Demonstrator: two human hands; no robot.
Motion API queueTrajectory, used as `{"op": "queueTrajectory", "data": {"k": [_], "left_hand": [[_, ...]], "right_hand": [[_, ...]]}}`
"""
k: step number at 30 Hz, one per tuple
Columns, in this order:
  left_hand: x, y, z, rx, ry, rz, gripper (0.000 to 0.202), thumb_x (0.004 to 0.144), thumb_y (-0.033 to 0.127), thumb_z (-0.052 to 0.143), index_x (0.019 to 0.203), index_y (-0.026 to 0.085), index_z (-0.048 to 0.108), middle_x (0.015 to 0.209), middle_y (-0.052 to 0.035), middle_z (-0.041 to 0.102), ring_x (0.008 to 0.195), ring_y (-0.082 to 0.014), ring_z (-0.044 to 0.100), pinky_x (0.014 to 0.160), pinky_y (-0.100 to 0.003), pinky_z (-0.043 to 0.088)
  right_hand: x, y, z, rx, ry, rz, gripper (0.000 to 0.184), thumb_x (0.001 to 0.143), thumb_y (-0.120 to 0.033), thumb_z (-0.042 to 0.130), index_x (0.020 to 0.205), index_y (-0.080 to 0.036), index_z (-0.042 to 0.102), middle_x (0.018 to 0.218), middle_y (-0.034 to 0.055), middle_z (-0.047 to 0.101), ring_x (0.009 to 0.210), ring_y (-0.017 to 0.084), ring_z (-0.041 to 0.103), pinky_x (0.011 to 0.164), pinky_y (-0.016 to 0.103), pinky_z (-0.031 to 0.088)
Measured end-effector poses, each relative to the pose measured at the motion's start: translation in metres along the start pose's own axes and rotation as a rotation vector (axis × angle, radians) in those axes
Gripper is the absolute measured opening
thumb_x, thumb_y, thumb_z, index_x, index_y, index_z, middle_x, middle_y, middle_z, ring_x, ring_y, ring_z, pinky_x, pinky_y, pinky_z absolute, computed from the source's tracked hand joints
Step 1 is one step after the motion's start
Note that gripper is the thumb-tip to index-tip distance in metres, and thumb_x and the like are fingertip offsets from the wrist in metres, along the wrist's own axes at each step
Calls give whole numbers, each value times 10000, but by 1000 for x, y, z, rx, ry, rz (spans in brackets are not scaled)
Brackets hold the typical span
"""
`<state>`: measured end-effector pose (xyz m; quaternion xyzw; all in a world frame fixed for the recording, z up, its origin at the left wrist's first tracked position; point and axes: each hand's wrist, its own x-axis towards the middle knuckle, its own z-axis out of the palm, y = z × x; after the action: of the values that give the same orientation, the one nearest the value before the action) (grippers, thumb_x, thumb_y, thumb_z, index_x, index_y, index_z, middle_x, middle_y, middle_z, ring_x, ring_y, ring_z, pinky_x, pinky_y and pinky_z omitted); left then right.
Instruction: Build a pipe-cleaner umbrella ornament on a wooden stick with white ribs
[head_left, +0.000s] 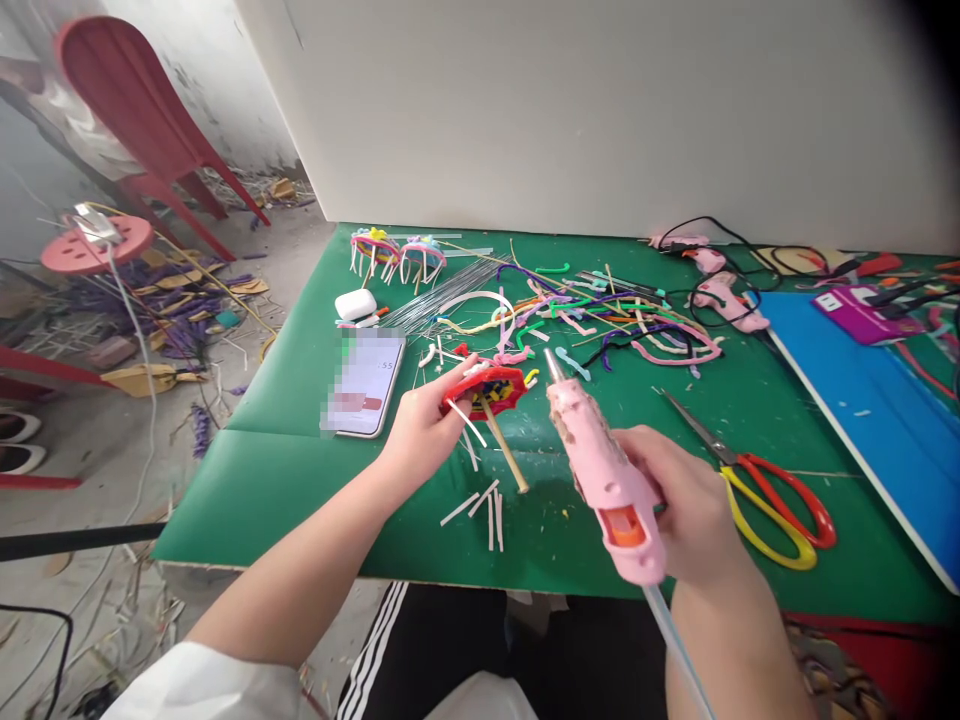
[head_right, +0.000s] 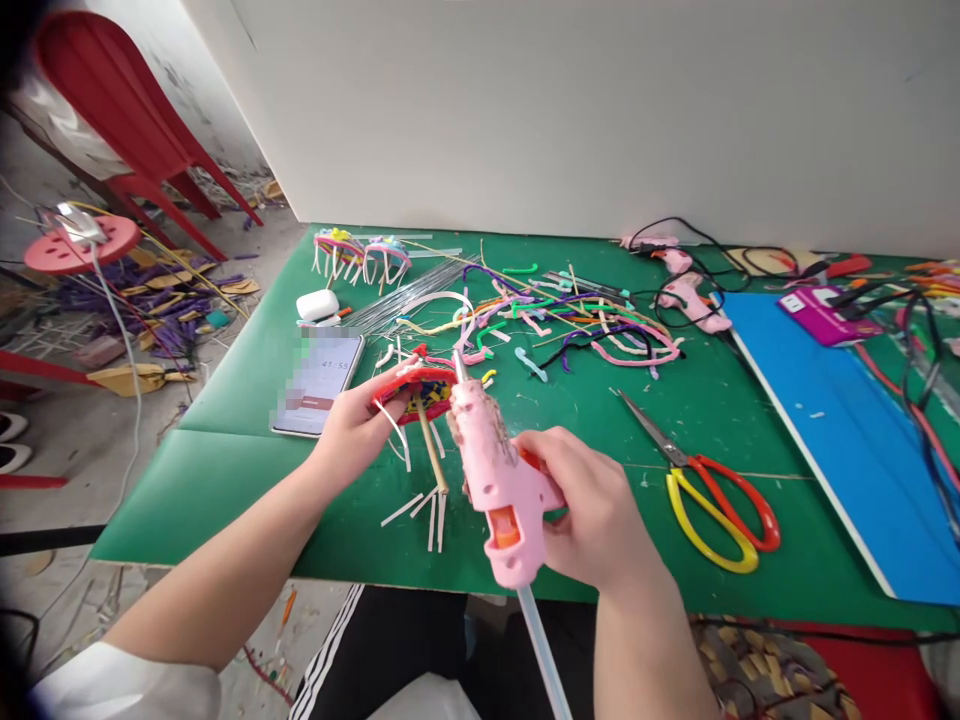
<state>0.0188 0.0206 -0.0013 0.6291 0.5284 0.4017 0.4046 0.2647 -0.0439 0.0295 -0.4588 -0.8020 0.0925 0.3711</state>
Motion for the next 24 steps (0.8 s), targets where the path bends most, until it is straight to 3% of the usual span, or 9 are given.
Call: {"op": "queueTrajectory", "data": {"k": [2, 8, 11, 14, 19, 24], "left_hand": [[0, -1, 0, 16, 7, 9, 477, 793, 161, 535, 1252, 245, 633, 1119, -10, 723, 969, -214, 665, 929, -352, 524], [-1, 3, 0, 9, -26, -28, 456, 847, 221, 495, 1290, 232, 601, 1181, -23, 702, 969, -208, 672, 873, -329, 548], [0, 8, -1, 18, -18, -46, 442, 849, 246, 498, 1276, 217, 612, 1251, -31, 668, 1006, -212, 670, 839, -301, 560], [0, 12, -1, 36, 1, -43, 421, 839, 244, 508, 1236, 205, 642, 1224, -28, 683, 1009, -216, 677, 829, -292, 567], [1, 14, 0, -23, -1, -31, 402, 834, 227, 507, 1203, 184, 660, 1107, -13, 731, 998, -208, 690, 828, -283, 583], [1, 12, 1, -29, 0, -25, 396, 825, 202, 504, 1185, 193, 669, 1074, 2, 740, 973, -193, 701, 812, -269, 592]], "right_hand": [[-2, -2, 4, 48, 24, 28, 134, 799, -296, 598, 898, -204, 594, 674, 12, 619, 525, 145, 549, 479, 263, 439], [-2, 5, 14, 396, 34, 383, 174, 802, -341, 623, 931, -233, 576, 595, -36, 568, 487, 143, 526, 478, 275, 439], [4, 11, 15, 795, -10, 485, 241, 842, -316, 601, 1064, -246, 542, 624, -60, 514, 486, 113, 492, 471, 254, 415], [10, 14, 13, 1144, -71, 578, 451, 755, -226, 710, 1172, -270, 546, 727, -53, 513, 548, 90, 500, 497, 234, 407], [11, 13, 11, 1269, -102, 648, 486, 718, -137, 704, 1171, -281, 604, 822, -35, 519, 581, 72, 517, 523, 230, 424], [10, 14, 15, 1285, -11, 640, 462, 718, -140, 662, 1163, -257, 623, 807, -32, 567, 545, 77, 552, 487, 226, 444]]}}
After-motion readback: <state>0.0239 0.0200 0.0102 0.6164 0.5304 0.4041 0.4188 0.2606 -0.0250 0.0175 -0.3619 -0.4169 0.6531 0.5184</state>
